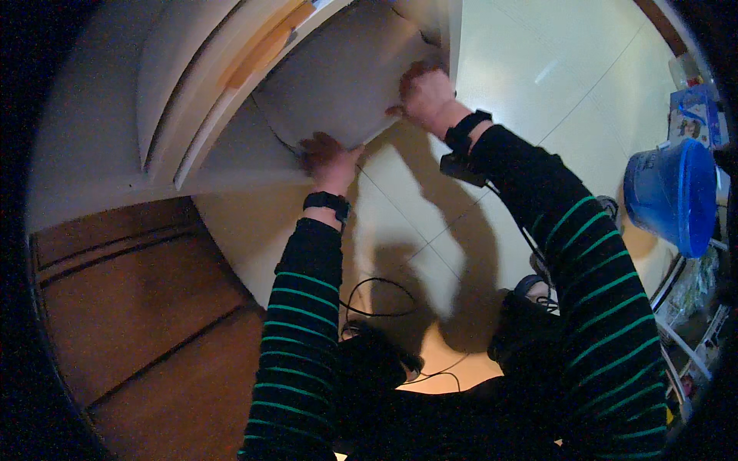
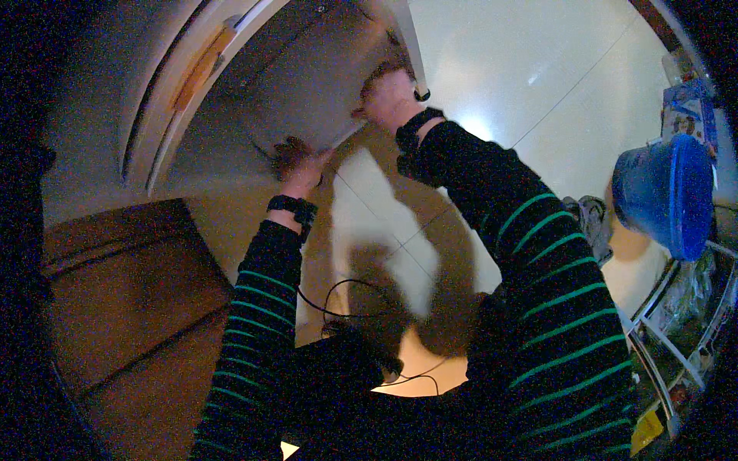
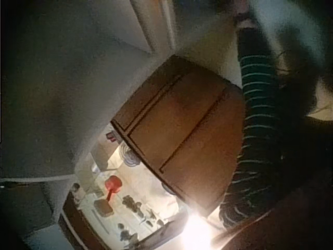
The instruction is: The person inserts a white rectangular panel into a low cabinet frame, aligns it, and presses it into place. They then lift the assembled unit and place it upright on the floor.
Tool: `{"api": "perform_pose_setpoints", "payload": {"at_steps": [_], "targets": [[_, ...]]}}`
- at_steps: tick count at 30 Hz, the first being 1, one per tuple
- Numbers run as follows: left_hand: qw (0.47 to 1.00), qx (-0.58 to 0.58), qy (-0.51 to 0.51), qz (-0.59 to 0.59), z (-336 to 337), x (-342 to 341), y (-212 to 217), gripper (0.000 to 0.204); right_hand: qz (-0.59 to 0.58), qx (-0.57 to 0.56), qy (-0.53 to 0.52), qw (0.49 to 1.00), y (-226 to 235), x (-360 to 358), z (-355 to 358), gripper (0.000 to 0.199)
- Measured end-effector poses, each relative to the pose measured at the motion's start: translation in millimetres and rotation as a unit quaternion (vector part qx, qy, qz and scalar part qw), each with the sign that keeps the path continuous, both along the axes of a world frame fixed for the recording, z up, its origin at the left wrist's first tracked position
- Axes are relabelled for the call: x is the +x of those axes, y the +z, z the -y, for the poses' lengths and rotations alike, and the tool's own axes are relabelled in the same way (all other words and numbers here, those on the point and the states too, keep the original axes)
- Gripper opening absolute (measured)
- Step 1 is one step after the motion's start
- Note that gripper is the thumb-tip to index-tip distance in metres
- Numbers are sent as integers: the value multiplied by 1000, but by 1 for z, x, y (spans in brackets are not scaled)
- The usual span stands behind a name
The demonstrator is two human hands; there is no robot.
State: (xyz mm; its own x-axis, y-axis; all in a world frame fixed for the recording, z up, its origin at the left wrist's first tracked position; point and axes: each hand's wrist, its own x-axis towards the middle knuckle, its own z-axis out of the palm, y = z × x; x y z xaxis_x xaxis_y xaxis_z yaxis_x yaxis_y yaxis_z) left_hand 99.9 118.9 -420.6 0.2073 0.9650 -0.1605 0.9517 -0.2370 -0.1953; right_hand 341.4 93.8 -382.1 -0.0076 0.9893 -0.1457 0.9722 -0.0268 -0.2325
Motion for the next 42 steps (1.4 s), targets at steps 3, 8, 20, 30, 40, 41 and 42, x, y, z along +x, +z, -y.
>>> {"api": "perform_pose_setpoints", "payload": {"at_steps": [3,8,20,30,40,41,42], "targets": [[998,-48,-40,24,-16,20,18,109,2,71,95,993,-7,-12,5,74],[994,-34,-87,-63,-33,37,31,96,5,110,84,990,-16,-6,10,85],[990,84,-102,-50,-19,6,14,92,34,51,-79,995,8,17,-22,75],[981,106,-160,1,-18,1,-3,90,7,161,-40,986,-35,11,-56,86],[985,68,-147,60,-20,-14,-1,83,35,158,-100,982,-42,5,-117,97],[989,42,-139,31,-17,-14,2,80,23,155,-92,983,-38,7,-115,100],[990,37,-136,9,-16,-14,4,76,33,154,-86,984,-33,9,-114,103]]}}
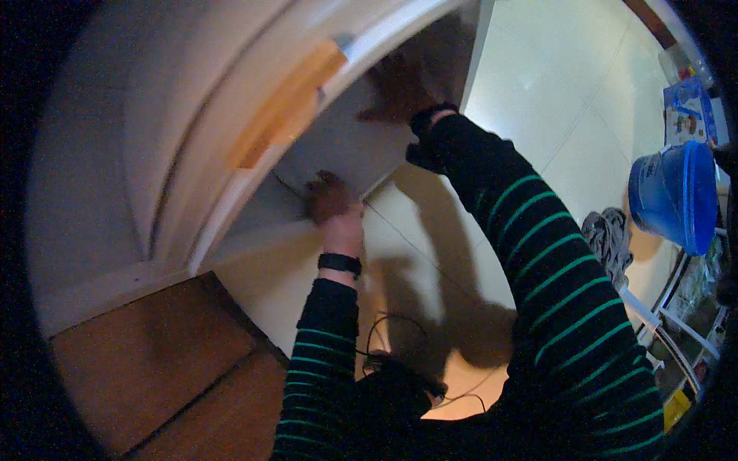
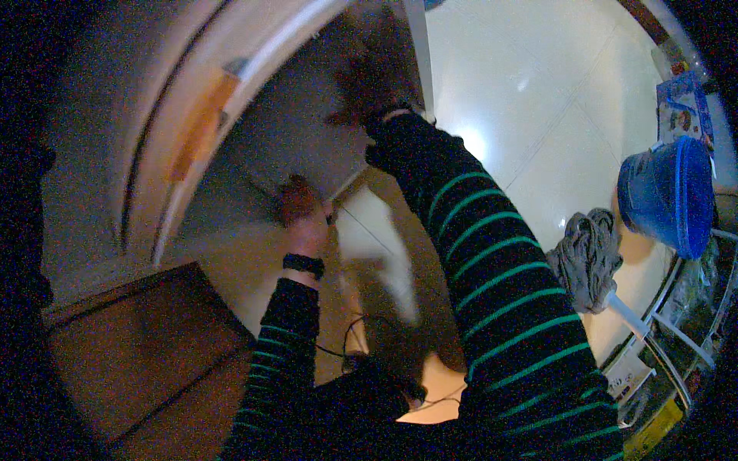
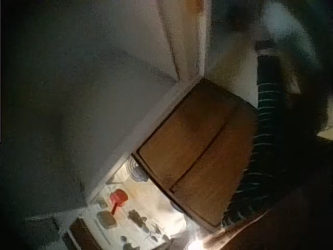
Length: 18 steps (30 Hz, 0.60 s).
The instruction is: The person inserts a white rectangular panel into a low cabinet frame, aligns it, and presses it into place. They then lift the assembled unit and place it upright on the floor.
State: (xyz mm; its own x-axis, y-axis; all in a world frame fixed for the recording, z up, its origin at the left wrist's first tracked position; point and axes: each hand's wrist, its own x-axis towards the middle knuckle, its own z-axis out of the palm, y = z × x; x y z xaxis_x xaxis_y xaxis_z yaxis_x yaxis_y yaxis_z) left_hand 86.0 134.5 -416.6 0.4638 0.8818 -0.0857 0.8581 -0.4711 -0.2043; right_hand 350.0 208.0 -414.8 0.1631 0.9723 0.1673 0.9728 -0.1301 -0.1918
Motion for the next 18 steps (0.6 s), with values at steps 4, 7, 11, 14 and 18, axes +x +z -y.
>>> {"api": "perform_pose_setpoints", "payload": {"at_steps": [4,7,11,14,18], "targets": [[993,104,-42,-35,-7,-5,-11,63,-16,-75,24,997,9,-4,36,111],[996,92,-11,-4,-20,-8,-30,48,-80,-220,45,971,11,-8,69,113],[994,-16,-70,-85,-15,-12,-16,49,-81,-322,202,921,33,5,100,94],[974,-216,-55,51,-1,0,38,55,-133,-292,212,923,70,21,141,70],[939,-326,-106,30,10,13,128,51,-60,-278,206,936,139,25,169,57]]}}
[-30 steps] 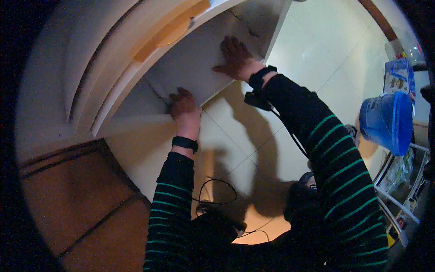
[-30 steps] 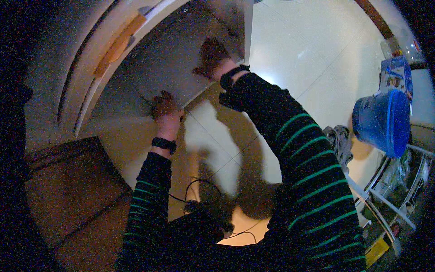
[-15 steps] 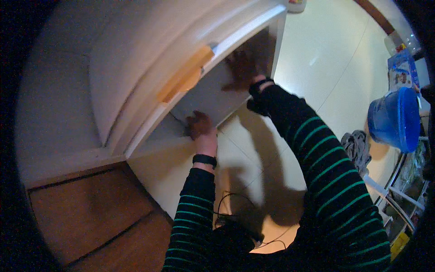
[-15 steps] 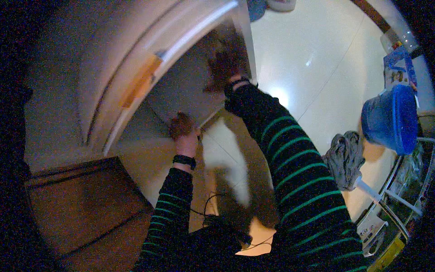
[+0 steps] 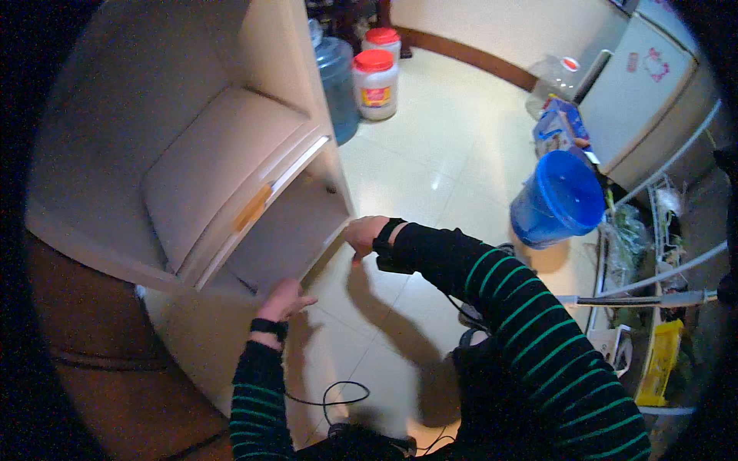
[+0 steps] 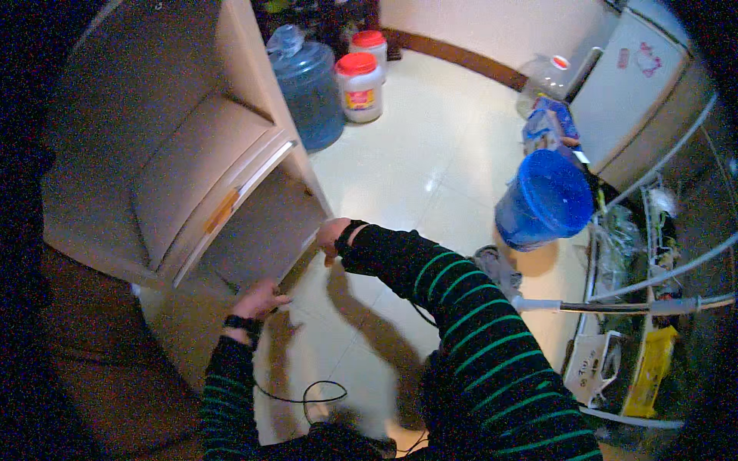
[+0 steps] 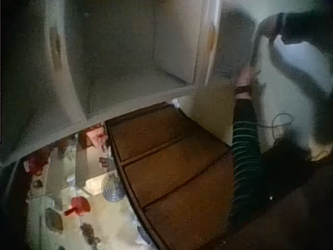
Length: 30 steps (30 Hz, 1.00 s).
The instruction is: The person inserts a white rectangular panel into a low cabinet frame, aligns it, and presses it into place. They then lift the assembled unit and place it upright on the floor.
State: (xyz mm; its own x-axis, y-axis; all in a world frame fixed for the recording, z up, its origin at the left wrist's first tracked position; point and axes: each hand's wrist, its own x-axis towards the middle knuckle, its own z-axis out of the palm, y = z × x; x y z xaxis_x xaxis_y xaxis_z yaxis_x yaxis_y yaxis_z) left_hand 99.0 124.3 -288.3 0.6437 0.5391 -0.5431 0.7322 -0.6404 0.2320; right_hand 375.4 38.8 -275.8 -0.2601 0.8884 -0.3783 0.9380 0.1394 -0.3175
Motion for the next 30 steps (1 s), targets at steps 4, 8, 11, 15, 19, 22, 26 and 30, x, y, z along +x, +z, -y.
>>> {"api": "perform_pose_setpoints", "payload": {"at_steps": [4,8,11,15,19,22,26,30], "targets": [[997,-49,21,50,2,-10,48,46,-37,-2,-32,999,63,12,24,54],[970,-93,75,212,-12,-29,54,42,-27,70,-43,996,116,8,46,45],[959,-111,100,242,-17,-31,62,42,-32,139,-4,990,156,-14,78,46],[961,-102,52,253,-7,-10,87,43,-58,88,4,994,184,-41,144,54],[961,-48,31,269,6,15,119,39,-138,-105,-32,984,197,-40,159,57],[960,-3,-2,279,5,25,142,40,-206,-50,-100,972,204,-35,158,56],[963,44,-45,261,-3,16,172,37,-189,113,-180,959,192,-41,153,57],[971,49,-36,232,23,-12,203,33,-214,171,-215,937,172,-52,159,54]]}}
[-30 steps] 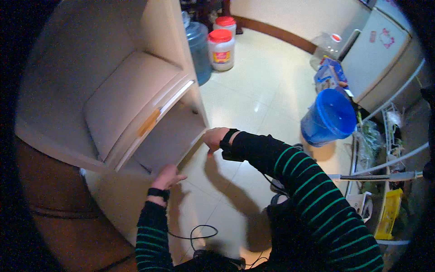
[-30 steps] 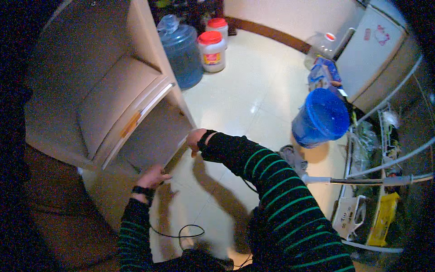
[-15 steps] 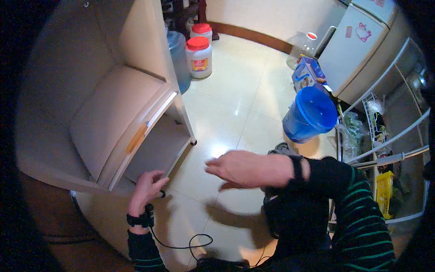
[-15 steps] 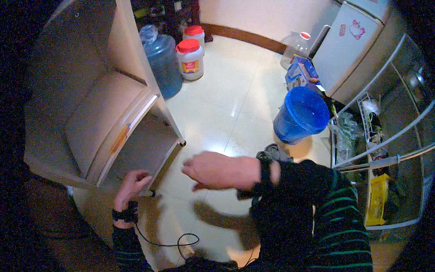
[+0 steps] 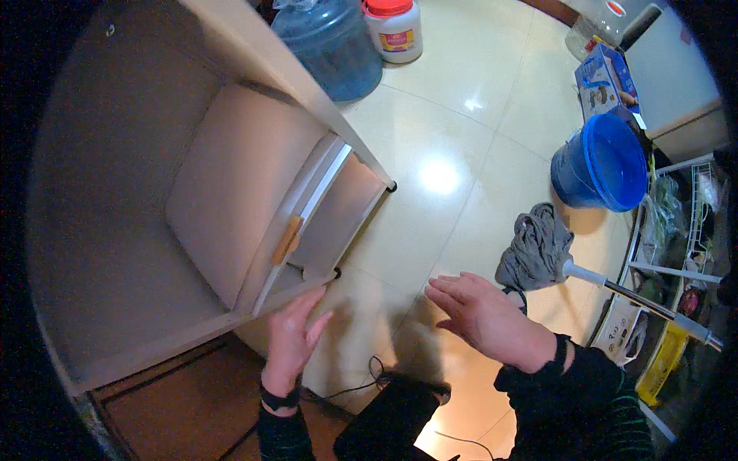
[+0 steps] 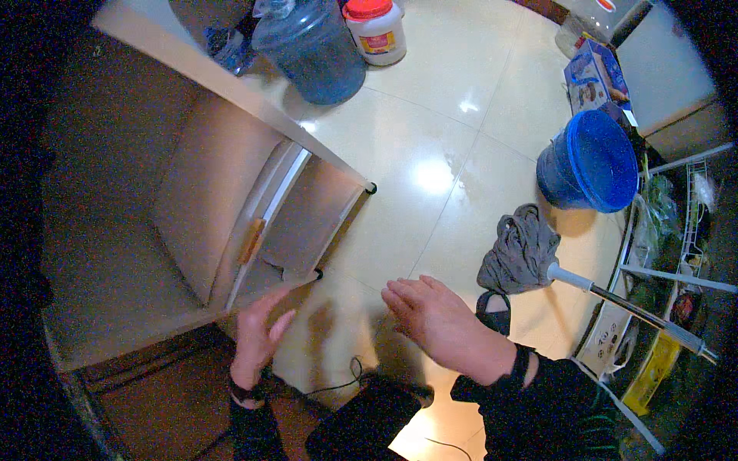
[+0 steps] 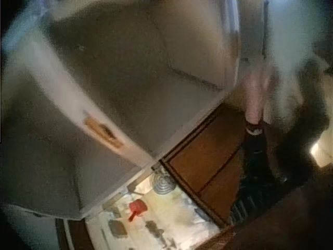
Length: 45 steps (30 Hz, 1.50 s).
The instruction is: The person inserts a white rectangular panel into a low cabinet frame, aligns it, and presses it into place. They then lift the assembled unit and place it upright on the floor.
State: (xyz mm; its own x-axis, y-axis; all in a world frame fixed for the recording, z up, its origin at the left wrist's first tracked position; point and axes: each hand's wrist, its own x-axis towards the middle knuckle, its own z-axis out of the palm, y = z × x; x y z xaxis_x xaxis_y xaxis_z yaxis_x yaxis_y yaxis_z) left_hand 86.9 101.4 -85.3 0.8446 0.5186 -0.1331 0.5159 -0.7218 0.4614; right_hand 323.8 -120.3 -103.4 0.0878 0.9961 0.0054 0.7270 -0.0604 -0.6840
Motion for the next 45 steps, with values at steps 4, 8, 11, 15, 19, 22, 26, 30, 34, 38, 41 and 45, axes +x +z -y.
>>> {"api": "perform_pose_setpoints", "payload": {"at_steps": [4,8,11,15,19,22,26,30,34,38,41,45], "targets": [[996,22,78,27,37,-48,34,22,-122,-34,-94,987,-10,12,21,49],[970,32,229,81,51,-93,62,14,-113,-34,-234,965,11,41,75,38],[927,77,346,120,54,-125,85,16,-49,-79,-263,960,54,65,127,37],[871,73,452,176,46,-162,119,21,-21,-137,-304,943,124,67,177,35],[831,82,514,199,42,-192,182,26,-33,-168,-310,935,186,61,204,33],[819,136,545,115,41,-195,237,28,-49,-191,-308,931,219,56,204,34],[816,148,540,140,50,-185,306,29,-66,-150,-274,948,258,56,192,34],[820,160,541,99,51,-177,365,32,-91,-123,-248,957,301,69,168,36],[812,85,540,205,46,-165,409,39,-91,-60,-254,961,349,87,153,32],[789,51,559,249,45,-144,450,45,-96,-69,-260,958,393,115,148,34],[794,19,534,291,38,-135,483,47,-94,-19,-239,966,422,137,140,33],[784,12,522,336,17,-129,513,56,-78,20,-219,972,451,160,120,31]]}}
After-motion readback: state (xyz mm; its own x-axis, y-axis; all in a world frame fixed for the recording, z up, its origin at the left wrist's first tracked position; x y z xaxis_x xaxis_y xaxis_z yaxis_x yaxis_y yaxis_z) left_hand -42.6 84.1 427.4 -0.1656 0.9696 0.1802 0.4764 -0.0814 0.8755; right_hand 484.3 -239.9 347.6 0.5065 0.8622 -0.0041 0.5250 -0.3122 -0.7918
